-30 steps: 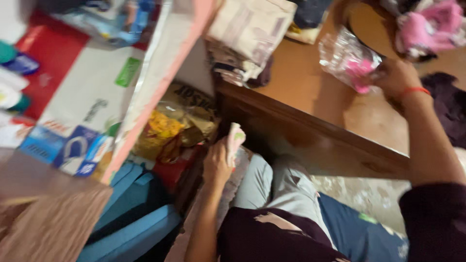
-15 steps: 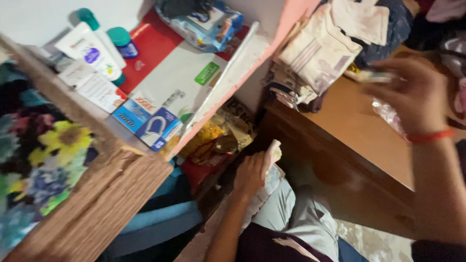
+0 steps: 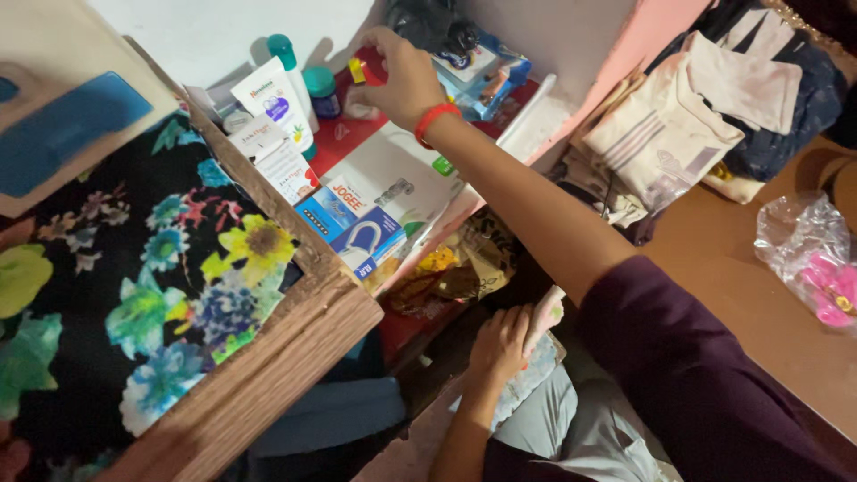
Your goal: The person wipes a shelf with a pink cloth, picks up various containers and boxes of medication and personal care items, and rearranges them on the shelf and an adjacent wooden surface.
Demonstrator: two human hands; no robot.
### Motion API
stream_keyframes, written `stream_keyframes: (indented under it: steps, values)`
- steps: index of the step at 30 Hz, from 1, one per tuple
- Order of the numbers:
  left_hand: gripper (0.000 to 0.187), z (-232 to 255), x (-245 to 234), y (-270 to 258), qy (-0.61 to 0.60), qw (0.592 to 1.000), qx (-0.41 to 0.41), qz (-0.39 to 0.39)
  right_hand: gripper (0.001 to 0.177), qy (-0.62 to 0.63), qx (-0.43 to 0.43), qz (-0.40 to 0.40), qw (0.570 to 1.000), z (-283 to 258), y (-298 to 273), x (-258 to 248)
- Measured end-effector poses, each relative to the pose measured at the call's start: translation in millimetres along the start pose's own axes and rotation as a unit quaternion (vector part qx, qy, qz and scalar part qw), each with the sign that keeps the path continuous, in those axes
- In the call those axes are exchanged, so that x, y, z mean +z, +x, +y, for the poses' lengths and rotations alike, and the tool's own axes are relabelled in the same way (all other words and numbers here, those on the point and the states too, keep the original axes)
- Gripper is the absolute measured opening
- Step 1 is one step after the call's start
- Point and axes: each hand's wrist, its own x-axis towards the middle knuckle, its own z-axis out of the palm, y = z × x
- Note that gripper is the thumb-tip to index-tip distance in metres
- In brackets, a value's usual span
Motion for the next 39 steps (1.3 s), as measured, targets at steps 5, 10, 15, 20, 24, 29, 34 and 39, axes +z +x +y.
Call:
stream_keyframes:
  steps: [5, 10, 15, 20, 24, 29, 34, 39]
  values:
    - [0.069, -3.8, 4.9, 1.8, -0.002, 1.0, 0.0, -0.03, 0.035, 0.02, -0.143, -0.008, 0.99, -9.1, -56.4, -57.9]
    - [0.071, -6.4, 8.1, 0.3, 0.002, 1.0, 0.001, -0.024, 0.032, -0.062, -0.206, -0.177, 0.96, -23.0, -103.7, -97.8]
    - [0.078, -4.0, 7.0, 1.2, -0.002, 0.999, -0.007, -0.037, 0.044, -0.14, -0.223, -0.201, 0.944, -14.3, -90.9, -42.6]
    - [0.077, -4.4, 8.0, -1.5, -0.003, 1.0, -0.001, -0.011, 0.041, -0.242, -0.128, -0.169, 0.947, -1.9, -51.5, 17.9]
    - [0.075, -7.1, 13.4, -1.2, 0.01, 1.0, -0.005, -0.02, 0.042, -0.236, -0.094, -0.165, 0.953, -11.2, -46.0, 17.3]
    - [0.079, -13.6, 18.1, -2.7, 0.031, 0.999, 0.0, -0.044, 0.025, -0.073, -0.104, -0.073, 0.989, -31.1, -104.3, -64.1]
    - [0.066, -7.3, 8.4, 3.7, 0.053, 0.998, 0.012, -0.042, 0.013, -0.059, -0.028, 0.081, 0.995, -12.5, -224.7, -179.6]
    - [0.066, -2.3, -6.8, 7.9, 0.091, 0.989, 0.113, 0.004, 0.009, -0.27, 0.164, 0.224, 0.922, 101.0, -344.8, -296.0]
